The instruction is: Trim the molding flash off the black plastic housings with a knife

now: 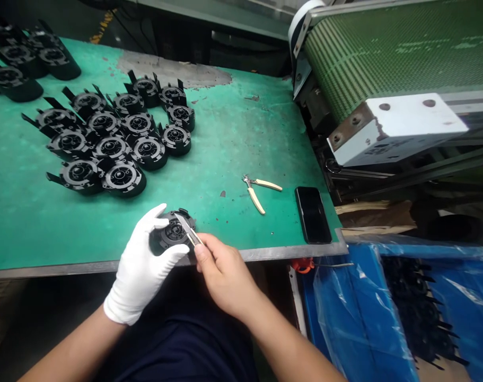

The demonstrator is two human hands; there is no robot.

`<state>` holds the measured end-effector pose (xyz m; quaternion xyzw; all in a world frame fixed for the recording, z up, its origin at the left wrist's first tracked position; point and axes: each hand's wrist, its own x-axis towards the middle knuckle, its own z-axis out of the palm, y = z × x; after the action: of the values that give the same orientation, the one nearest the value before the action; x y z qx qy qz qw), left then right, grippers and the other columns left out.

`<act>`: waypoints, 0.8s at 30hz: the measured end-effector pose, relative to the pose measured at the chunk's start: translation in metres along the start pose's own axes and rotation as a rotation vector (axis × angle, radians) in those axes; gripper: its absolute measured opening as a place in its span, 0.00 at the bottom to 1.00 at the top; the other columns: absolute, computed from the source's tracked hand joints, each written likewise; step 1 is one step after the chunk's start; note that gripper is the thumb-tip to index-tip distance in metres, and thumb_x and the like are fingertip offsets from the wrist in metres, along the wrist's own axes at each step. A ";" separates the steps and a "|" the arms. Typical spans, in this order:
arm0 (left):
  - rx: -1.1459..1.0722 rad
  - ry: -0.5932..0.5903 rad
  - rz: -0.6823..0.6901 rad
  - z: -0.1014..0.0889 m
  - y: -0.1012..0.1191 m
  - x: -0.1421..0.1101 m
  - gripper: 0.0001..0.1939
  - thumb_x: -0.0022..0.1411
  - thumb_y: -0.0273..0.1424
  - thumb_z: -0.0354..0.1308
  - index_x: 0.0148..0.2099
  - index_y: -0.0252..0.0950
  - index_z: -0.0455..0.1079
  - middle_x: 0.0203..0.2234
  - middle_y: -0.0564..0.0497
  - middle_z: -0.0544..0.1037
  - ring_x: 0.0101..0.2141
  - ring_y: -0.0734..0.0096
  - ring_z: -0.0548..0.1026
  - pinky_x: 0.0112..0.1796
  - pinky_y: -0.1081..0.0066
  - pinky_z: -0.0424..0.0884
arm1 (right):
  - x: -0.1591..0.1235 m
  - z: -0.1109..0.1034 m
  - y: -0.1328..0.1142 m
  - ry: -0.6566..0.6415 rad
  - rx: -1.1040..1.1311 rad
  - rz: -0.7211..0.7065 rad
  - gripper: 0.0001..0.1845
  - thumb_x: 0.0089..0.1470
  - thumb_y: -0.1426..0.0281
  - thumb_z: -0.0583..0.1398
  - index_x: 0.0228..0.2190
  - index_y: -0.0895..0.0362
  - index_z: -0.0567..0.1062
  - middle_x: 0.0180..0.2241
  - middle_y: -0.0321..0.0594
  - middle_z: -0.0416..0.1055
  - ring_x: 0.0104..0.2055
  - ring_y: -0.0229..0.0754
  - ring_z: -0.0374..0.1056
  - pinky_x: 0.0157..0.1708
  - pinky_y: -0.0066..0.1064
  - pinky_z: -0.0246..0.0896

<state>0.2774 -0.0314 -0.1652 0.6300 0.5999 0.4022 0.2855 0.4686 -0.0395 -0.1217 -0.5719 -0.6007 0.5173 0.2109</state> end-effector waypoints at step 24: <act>0.125 -0.133 0.042 -0.008 -0.001 0.012 0.50 0.57 0.51 0.69 0.72 0.42 0.50 0.64 0.41 0.69 0.64 0.51 0.68 0.68 0.47 0.57 | 0.024 -0.052 -0.003 -0.069 -0.838 -0.243 0.20 0.71 0.65 0.52 0.57 0.53 0.76 0.51 0.43 0.80 0.50 0.49 0.78 0.49 0.39 0.73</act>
<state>0.2692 -0.0205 -0.1596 0.6843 0.5902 0.3270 0.2765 0.5047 0.0028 -0.1075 -0.5156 -0.8282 0.2194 -0.0003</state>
